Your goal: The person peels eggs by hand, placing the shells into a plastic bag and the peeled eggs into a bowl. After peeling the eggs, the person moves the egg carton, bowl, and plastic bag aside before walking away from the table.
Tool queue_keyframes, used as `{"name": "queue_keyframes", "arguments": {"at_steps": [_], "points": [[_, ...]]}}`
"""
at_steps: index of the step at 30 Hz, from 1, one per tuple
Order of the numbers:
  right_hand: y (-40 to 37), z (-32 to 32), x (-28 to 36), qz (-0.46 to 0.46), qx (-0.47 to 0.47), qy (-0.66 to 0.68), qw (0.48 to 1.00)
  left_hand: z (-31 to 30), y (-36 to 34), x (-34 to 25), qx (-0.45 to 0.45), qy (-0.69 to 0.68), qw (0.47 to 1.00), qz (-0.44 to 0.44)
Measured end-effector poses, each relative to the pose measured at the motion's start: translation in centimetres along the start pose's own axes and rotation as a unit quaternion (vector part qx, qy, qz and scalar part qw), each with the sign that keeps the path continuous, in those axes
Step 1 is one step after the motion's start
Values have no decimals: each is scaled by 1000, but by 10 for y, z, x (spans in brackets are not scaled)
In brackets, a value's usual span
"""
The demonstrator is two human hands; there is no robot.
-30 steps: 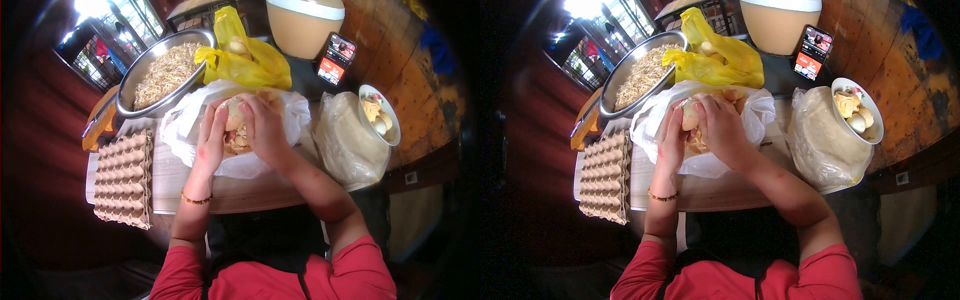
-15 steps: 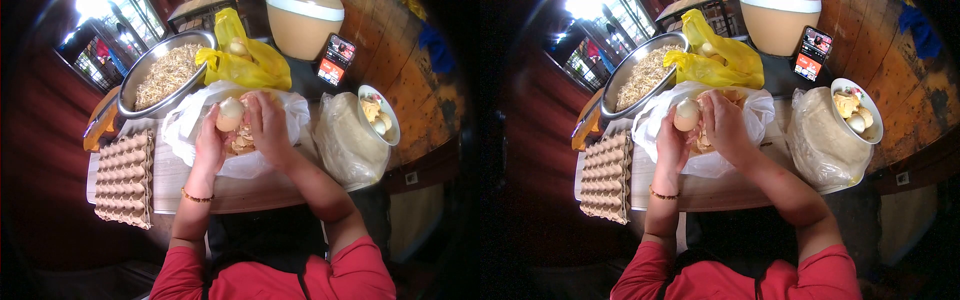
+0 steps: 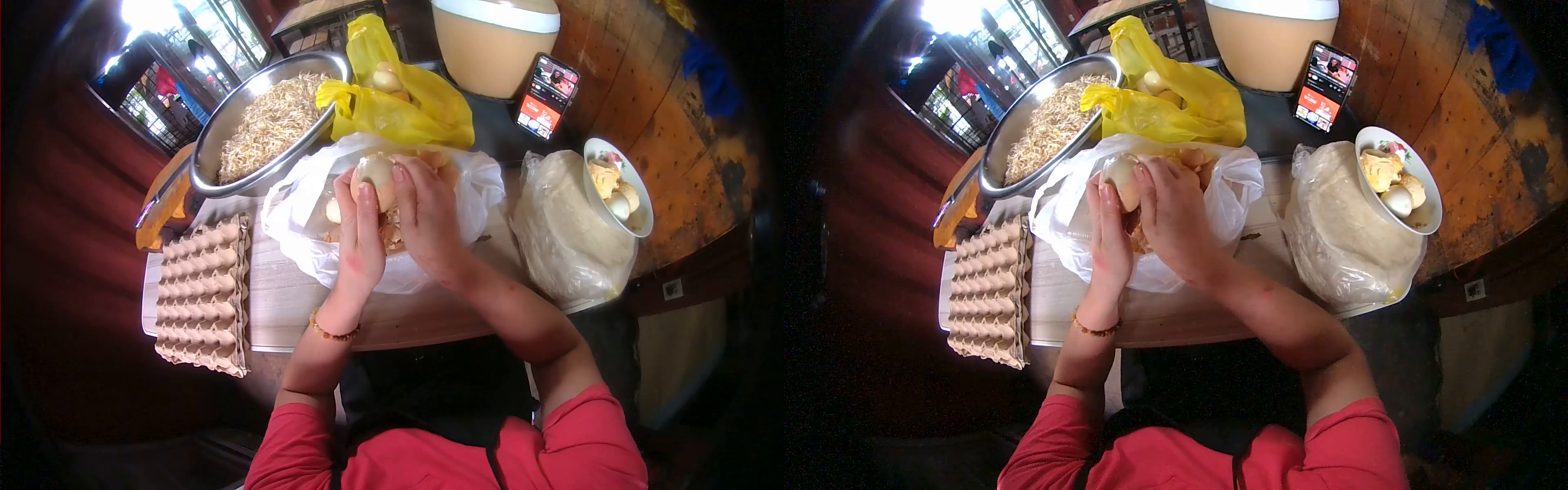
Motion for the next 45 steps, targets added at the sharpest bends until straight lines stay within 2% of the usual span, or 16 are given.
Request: {"name": "queue_keyframes", "arguments": {"at_steps": [4, 7, 9, 12, 18, 22, 24, 28, 30, 32, 34, 35, 36, 39, 41, 45], "points": [[-1, -1, -2, 13, -3, -21, 1000, 2, 0, -2, -6, -10, 1000, -7], [1, -2, -4, 10, 2, -29, 1000, -5, 3, 10, -38, -79, 993, -77], [3, -3, -7, 46, 3, -13, 999, 0, 6, 19, 30, -199, 970, -135], [4, -3, -10, 57, 1, -16, 998, 4, 4, 15, 11, -266, 940, -214], [6, -4, -9, 56, -5, -18, 998, 5, 7, 22, 112, -390, 884, -233], [7, -5, -11, 96, 19, 22, 995, 7, 8, 21, 130, -397, 882, -219], [7, -4, -10, 131, 36, 96, 986, 0, 5, 23, 28, -271, 931, -243], [5, 5, -3, 122, 47, 148, 980, -2, 4, 22, 2, -260, 942, -210], [2, 6, -2, 55, 50, 72, 995, 3, 3, 22, 74, -245, 949, -182], [2, 4, 0, 53, 52, 80, 994, 2, 4, 27, 13, -215, 960, -178], [2, 5, 0, 54, 52, 83, 994, -9, 6, -7, -133, 10, 991, 27], [1, 3, -1, 49, 33, 61, 996, -11, 1, 4, -67, -54, 991, -103], [1, 0, -2, 44, 14, 39, 998, -13, 0, 2, -67, -56, 991, -103], [2, 0, -3, 61, 3, 19, 998, -2, -2, -2, 0, -107, 992, -64], [3, 2, -4, 49, 13, 25, 998, 4, -6, -15, -31, 60, 992, 110], [5, 6, 9, 48, 52, 73, 995, -5, -4, -4, -47, -19, 998, 42]]}}
Point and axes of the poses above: each hand's wrist, its own y-axis towards the middle knuckle, its own z-axis out of the palm, x = y × z, the point moved 7 cm from there along y, towards the middle knuckle, and after that the axes turned 5 degrees about -z, right-handed, at the moved point
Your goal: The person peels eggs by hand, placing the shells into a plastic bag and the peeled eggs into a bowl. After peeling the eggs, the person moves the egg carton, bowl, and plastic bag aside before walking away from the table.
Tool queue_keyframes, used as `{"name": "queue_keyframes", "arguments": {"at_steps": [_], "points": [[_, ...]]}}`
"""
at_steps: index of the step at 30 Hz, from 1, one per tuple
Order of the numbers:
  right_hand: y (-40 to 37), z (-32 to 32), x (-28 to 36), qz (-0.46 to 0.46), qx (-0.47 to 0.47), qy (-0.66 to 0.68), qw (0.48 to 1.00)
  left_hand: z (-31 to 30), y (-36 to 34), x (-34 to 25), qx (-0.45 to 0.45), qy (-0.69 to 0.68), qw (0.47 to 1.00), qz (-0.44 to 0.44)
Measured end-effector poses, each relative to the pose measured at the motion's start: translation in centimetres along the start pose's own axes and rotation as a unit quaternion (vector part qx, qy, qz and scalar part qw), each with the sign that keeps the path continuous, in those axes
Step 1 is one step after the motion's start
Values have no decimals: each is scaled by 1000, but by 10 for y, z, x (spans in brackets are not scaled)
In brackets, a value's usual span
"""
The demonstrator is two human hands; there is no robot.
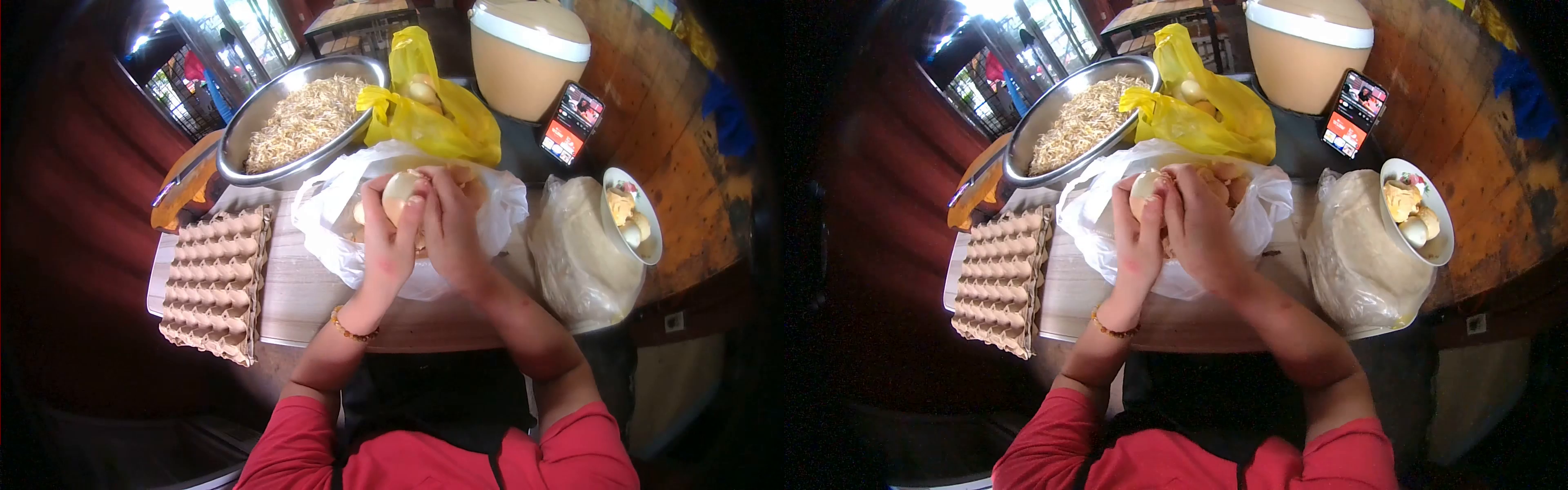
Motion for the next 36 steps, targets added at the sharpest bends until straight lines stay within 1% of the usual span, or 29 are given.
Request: {"name": "queue_keyframes", "arguments": {"at_steps": [1, 3, 4, 8, 10, 11, 13, 14, 16, 17, 19, 20, 22, 23, 25, 27, 28, 32, 34, 36], "points": [[0, 0, 1, 2, -1, -1, 1000, -1, 1, 5, 1, 0, 1000, -1], [0, 1, 2, 6, 10, -23, 1000, -11, 2, 12, -49, 18, 999, -4], [0, 1, 0, 8, 9, -24, 1000, -11, 2, 9, -46, 47, 998, 3], [-2, 0, -9, 9, -13, -50, 999, -11, 3, 10, -35, 71, 997, 0], [-2, -1, -11, 8, -22, -55, 998, -10, 2, 16, -38, -37, 993, -107], [-2, -2, -11, -4, -27, -56, 998, -9, 4, 18, -36, -37, 993, -107], [-1, -3, -11, -16, -32, -58, 998, -9, 6, 35, -43, -163, 965, -201], [0, -3, -10, -18, -28, -50, 998, -11, 7, 33, -43, -163, 965, -201], [0, -4, -9, -19, -24, -43, 999, -10, 9, 28, -2, -172, 965, -200], [0, -3, -8, -13, -11, -22, 1000, -8, 10, 25, -1, -171, 965, -201], [-2, -2, -5, -6, 2, -3, 1000, -8, 10, 19, -34, -148, 971, -187], [-3, -1, -4, 2, -1, -11, 1000, -5, 10, 14, -33, -148, 970, -188], [-3, 0, -5, 10, -4, -20, 1000, -7, 6, 11, -95, -134, 963, -212], [-3, 1, -4, -4, -6, -36, 999, -11, 7, 15, -94, -135, 963, -213], [-4, 2, -4, -19, -8, -53, 998, -12, 13, 19, -29, -130, 971, -196], [-5, 3, -4, -15, -2, -109, 994, -12, 12, 23, -44, -138, 968, -207], [-5, 4, -4, -15, -2, -109, 994, -12, 11, 25, -57, -146, 963, -218], [-6, 2, -4, -27, -16, -99, 995, -14, 10, 24, -60, -139, 964, -217], [-5, 2, -9, -27, -22, -94, 995, -13, 10, 24, -38, -131, 967, -214], [-4, 0, -19, 4, -30, -68, 997, -9, 10, 23, -33, -142, 965, -219]]}}
Point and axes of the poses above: each hand's wrist, its own y-axis towards the middle knuckle, its own z-axis out of the palm, x = y × z, the point moved 7 cm from there along y, towards the middle knuckle, and after that the axes turned 5 degrees about -z, right-handed, at the moved point
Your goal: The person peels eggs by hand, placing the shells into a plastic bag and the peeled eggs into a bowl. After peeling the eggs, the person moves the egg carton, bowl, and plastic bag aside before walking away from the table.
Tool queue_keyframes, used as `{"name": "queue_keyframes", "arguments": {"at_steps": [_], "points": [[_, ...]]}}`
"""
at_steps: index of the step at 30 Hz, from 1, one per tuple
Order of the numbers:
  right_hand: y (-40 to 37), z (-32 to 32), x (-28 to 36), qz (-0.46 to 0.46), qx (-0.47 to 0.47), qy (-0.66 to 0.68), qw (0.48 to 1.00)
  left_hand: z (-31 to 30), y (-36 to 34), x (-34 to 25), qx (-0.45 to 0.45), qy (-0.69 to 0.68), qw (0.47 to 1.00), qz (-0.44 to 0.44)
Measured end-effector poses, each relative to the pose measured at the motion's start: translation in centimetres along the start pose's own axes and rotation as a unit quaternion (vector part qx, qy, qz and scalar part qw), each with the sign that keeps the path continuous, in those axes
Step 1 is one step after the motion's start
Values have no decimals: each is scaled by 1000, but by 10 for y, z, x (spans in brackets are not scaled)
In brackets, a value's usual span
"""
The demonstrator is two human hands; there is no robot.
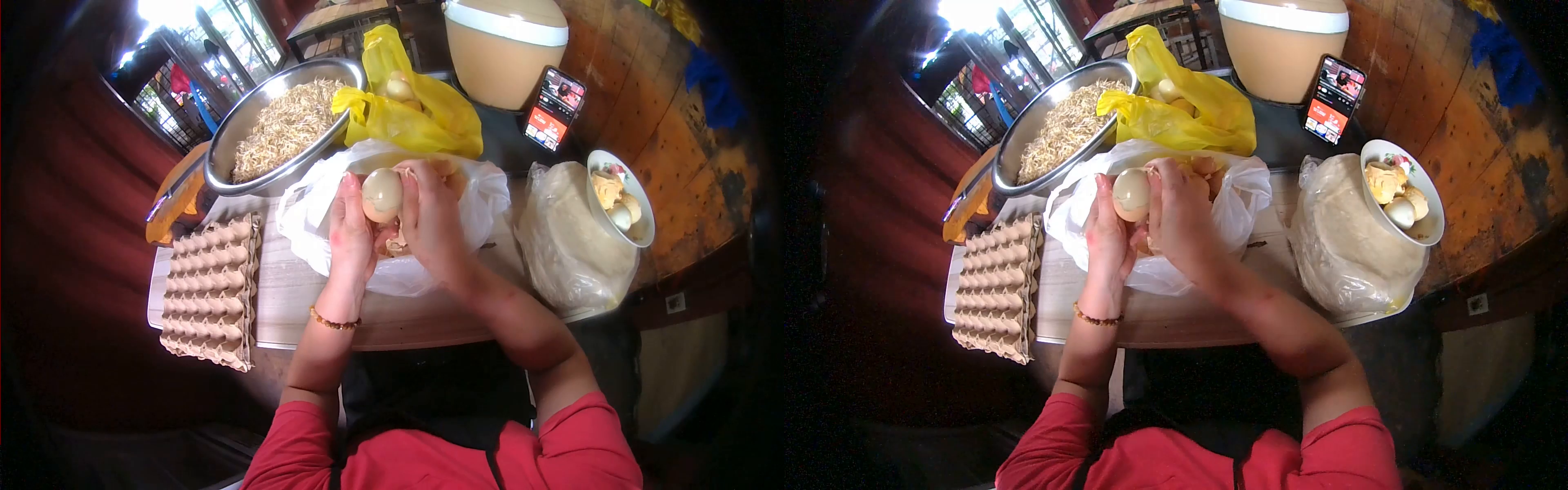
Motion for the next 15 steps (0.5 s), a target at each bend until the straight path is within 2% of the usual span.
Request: {"name": "queue_keyframes", "arguments": {"at_steps": [2, 4, 5, 7, 15], "points": [[5, -4, -5, 14, -3, -4, 1000, 2, 1, 2, 8, -11, 1000, -9], [6, -8, -6, 28, -6, -10, 1000, 11, 3, 1, 82, -11, 996, 15], [7, -10, -4, 21, -10, -18, 1000, 11, 3, 3, 83, -12, 996, 15], [9, -12, -1, 13, -14, -25, 1000, 13, 1, -3, 98, 61, 990, 84], [10, -12, 1, 5, -20, -13, 1000, 1, 7, -4, 93, 16, 995, 45]]}}
Point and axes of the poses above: each hand's wrist, its own y-axis towards the middle knuckle, its own z-axis out of the palm, x = y × z, the point moved 7 cm from there along y, towards the middle knuckle, and after that the axes turned 5 degrees about -z, right-handed, at the moved point
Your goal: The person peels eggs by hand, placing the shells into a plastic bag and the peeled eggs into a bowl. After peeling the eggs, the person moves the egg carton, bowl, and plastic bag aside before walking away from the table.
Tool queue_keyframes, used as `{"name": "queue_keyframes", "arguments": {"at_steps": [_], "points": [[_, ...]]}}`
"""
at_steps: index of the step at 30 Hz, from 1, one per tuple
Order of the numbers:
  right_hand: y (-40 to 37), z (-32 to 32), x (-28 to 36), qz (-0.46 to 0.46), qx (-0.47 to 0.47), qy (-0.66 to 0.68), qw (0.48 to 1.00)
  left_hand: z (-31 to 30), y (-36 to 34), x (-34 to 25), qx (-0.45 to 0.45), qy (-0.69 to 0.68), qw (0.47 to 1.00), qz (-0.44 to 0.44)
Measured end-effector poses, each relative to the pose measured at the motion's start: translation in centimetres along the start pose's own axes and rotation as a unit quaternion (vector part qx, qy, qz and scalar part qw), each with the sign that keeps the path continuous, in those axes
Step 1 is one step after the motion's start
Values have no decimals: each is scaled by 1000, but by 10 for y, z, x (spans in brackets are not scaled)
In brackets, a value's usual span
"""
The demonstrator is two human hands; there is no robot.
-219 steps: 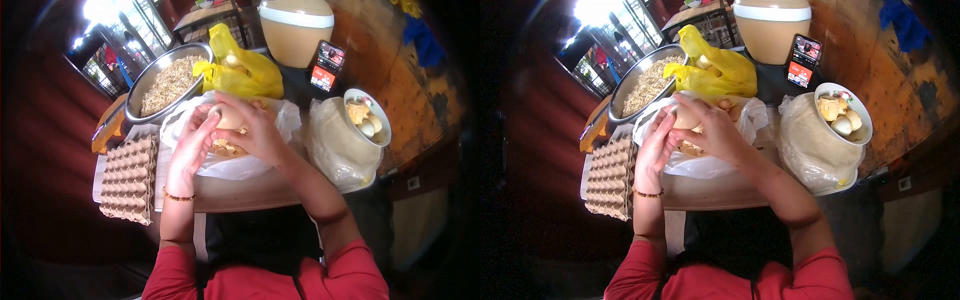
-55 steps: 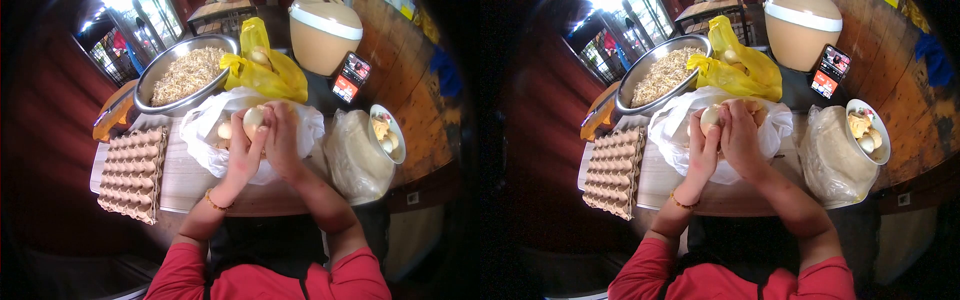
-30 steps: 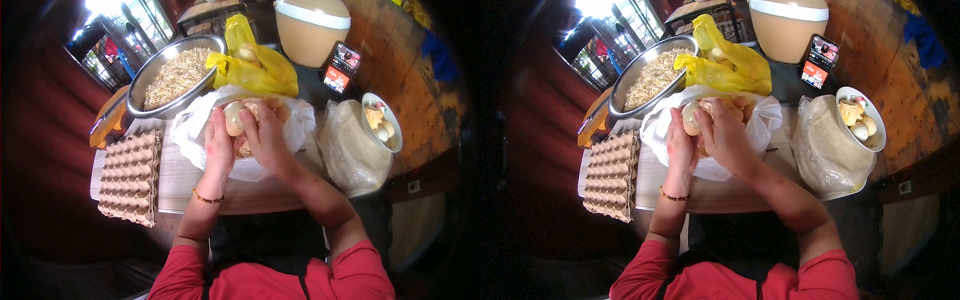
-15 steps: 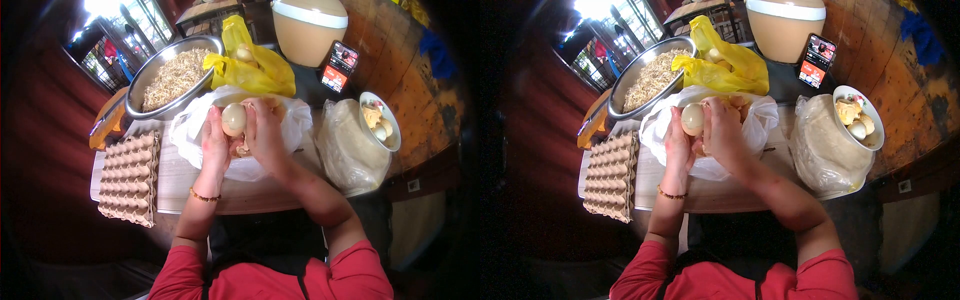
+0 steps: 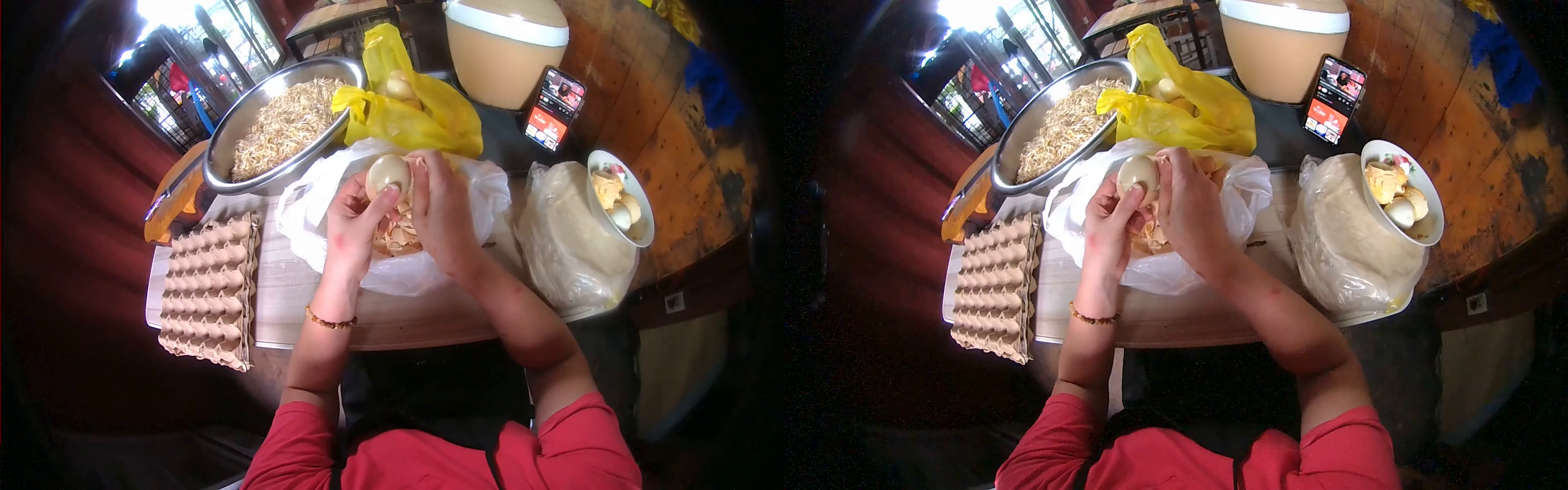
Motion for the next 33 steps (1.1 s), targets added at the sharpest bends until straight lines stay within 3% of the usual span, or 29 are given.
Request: {"name": "queue_keyframes", "arguments": {"at_steps": [19, 28, 33], "points": [[3, -6, -5, -8, -15, -43, 999, -5, 4, 6, -11, -63, 998, -18], [1, -1, -7, 21, 15, 52, 998, 2, 1, -4, -25, 5, 998, 63], [0, -3, -2, 4, 11, 44, 999, -4, 2, -2, -31, -7, 999, 32]]}}
Point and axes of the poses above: each hand's wrist, its own y-axis towards the middle knuckle, its own z-axis out of the palm, x = y × z, the point moved 7 cm from there along y, towards the middle knuckle, and after that the axes turned 5 degrees about -z, right-handed, at the moved point
